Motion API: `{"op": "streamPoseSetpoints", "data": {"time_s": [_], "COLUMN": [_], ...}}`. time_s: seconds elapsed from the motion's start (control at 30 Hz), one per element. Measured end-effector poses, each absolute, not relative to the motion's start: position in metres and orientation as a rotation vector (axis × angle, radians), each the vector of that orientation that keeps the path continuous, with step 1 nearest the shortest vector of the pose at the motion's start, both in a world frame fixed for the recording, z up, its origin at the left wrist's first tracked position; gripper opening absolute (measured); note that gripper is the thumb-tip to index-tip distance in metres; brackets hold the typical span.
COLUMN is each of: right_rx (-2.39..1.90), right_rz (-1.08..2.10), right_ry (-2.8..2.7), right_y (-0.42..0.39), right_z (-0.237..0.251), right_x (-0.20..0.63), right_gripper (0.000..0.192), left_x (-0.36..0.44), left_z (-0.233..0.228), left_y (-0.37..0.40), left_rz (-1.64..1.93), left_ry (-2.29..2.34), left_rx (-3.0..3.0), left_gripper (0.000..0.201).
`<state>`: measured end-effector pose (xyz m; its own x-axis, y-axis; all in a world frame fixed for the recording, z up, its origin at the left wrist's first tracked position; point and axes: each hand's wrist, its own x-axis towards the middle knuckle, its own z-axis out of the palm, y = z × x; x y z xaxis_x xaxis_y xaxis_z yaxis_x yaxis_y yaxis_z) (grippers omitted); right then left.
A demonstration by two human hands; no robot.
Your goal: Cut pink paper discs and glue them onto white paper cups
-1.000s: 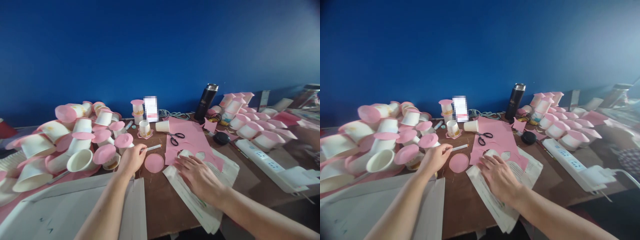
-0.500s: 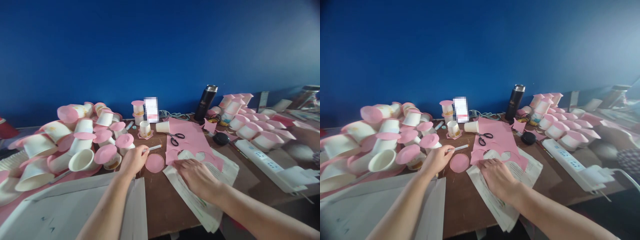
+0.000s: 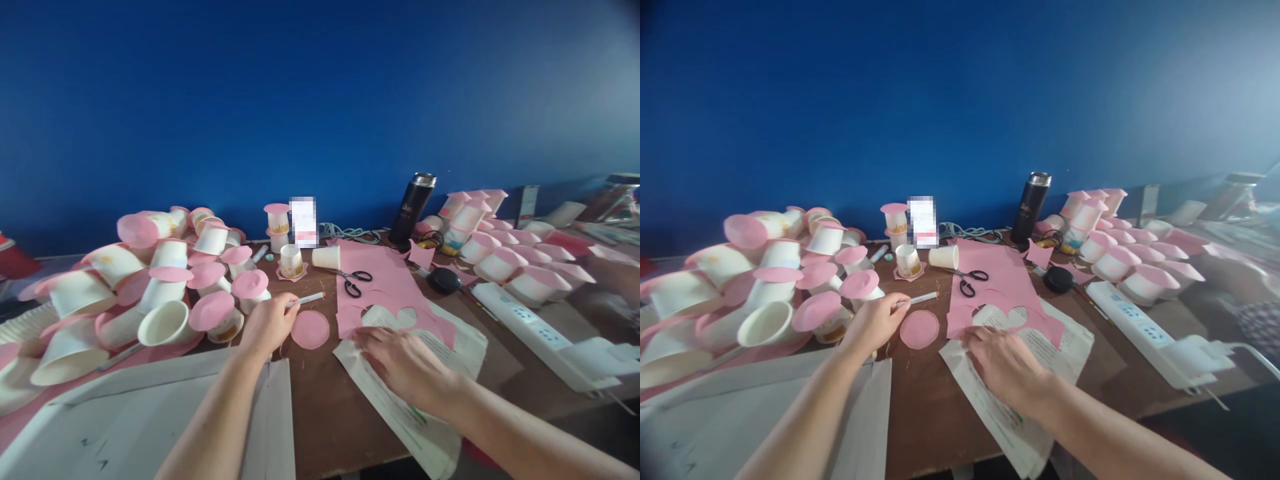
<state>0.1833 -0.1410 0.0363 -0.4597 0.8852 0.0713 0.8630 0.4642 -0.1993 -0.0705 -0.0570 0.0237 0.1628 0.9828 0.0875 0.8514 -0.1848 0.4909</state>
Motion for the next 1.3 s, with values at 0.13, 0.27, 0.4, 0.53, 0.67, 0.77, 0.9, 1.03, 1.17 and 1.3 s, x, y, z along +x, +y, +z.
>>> {"op": "streamPoseSetpoints", "data": {"time_s": [0.13,0.27,0.4,0.53,0.67,0.77,0.9,1.03,1.17,1.3], "right_rx": [-1.599,-1.657,-1.526,-1.516,-1.602,-1.563,-1.521,-1.731,-1.853,-1.881], "right_rz": [0.184,0.188,0.495,0.544,0.523,0.536,0.592,0.461,0.244,0.233], "right_ry": [-2.462,-2.246,-2.083,-2.013,-1.984,-1.951,-1.947,-1.800,-1.870,-2.054], "right_y": [-0.123,-0.082,-0.031,0.002,0.004,-0.007,-0.014,0.012,0.057,0.093], "right_z": [0.053,0.060,0.056,0.045,0.037,0.035,0.037,0.047,0.059,0.072], "right_x": [0.188,0.191,0.181,0.165,0.158,0.161,0.174,0.193,0.194,0.172], "right_gripper": [0.025,0.030,0.032,0.040,0.042,0.039,0.025,0.030,0.035,0.026], "left_x": [-0.070,-0.069,-0.067,-0.066,-0.067,-0.067,-0.067,-0.066,-0.065,-0.064], "left_z": [0.027,0.029,0.028,0.024,0.022,0.021,0.023,0.023,0.023,0.021], "left_y": [-0.058,-0.058,-0.055,-0.052,-0.054,-0.054,-0.054,-0.054,-0.052,-0.051], "left_rz": [0.532,0.507,0.480,0.484,0.529,0.542,0.531,0.550,0.474,0.490], "left_ry": [1.772,1.773,1.794,1.776,1.748,1.753,1.746,1.753,1.798,1.818], "left_rx": [2.097,2.077,2.094,2.130,2.116,2.100,2.083,2.077,2.097,2.149], "left_gripper": [0.028,0.029,0.031,0.030,0.028,0.028,0.029,0.029,0.030,0.027]}}
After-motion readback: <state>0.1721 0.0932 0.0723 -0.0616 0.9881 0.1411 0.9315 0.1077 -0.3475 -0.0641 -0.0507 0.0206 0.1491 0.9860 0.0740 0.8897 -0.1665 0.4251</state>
